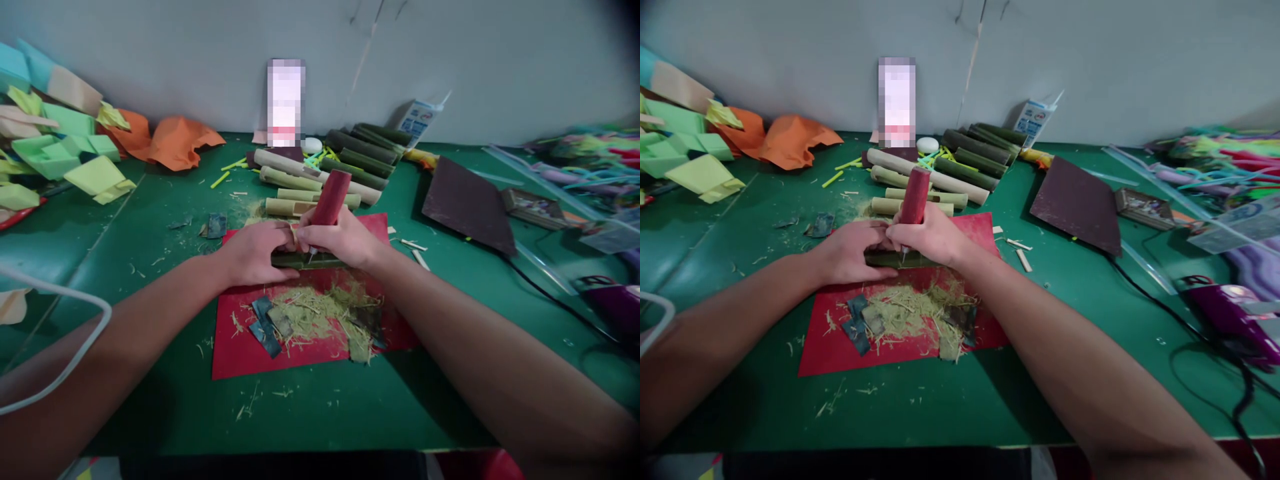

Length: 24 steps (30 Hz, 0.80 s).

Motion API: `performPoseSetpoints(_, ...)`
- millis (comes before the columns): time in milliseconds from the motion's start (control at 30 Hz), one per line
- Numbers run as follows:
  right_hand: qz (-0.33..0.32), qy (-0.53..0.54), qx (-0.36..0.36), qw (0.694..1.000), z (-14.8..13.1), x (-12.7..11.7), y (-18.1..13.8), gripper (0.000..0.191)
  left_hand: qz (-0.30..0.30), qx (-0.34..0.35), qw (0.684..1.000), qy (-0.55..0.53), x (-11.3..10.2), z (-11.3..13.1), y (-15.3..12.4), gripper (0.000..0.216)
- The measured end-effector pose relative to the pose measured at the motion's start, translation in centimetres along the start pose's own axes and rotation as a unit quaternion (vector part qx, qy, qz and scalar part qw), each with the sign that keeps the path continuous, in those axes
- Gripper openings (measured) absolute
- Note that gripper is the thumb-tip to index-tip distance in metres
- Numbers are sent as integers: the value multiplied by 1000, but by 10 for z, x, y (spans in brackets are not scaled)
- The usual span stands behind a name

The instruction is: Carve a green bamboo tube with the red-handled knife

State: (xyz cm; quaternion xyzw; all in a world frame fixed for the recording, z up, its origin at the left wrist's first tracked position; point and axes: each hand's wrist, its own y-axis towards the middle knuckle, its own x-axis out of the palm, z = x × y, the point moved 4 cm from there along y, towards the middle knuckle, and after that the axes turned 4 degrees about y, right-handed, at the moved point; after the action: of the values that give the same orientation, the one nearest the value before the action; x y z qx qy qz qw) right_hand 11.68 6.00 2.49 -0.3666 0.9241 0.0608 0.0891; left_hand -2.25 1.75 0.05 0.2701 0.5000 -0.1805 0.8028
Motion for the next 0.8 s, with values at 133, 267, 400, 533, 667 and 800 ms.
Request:
performPoseSetpoints(133, 7, 6, 11, 1000, 4, 0, 1, 11, 7, 8, 1000, -2, 0, 2, 1, 31)
performPoseSetpoints(267, -4, 25, 10, 1000, 4, 1, 1, 10, 3, 11, 1000, -5, 0, 4, 1, 31)
performPoseSetpoints(400, -4, 27, 0, 1000, 3, 1, 2, 14, 1, 3, 1000, -10, -1, 4, 1, 30)
performPoseSetpoints(533, -11, 29, -5, 1000, 6, 0, 1, 11, 1, 9, 1000, -21, -1, 4, 2, 29)
performPoseSetpoints(667, 27, 17, -1, 999, 8, -1, 0, 13, 15, 10, 999, -33, 0, 2, 2, 23)
performPoseSetpoints(800, 169, -11, -39, 985, 4, -10, -2, 15, 29, 0, 999, -31, 0, 0, 0, 25)
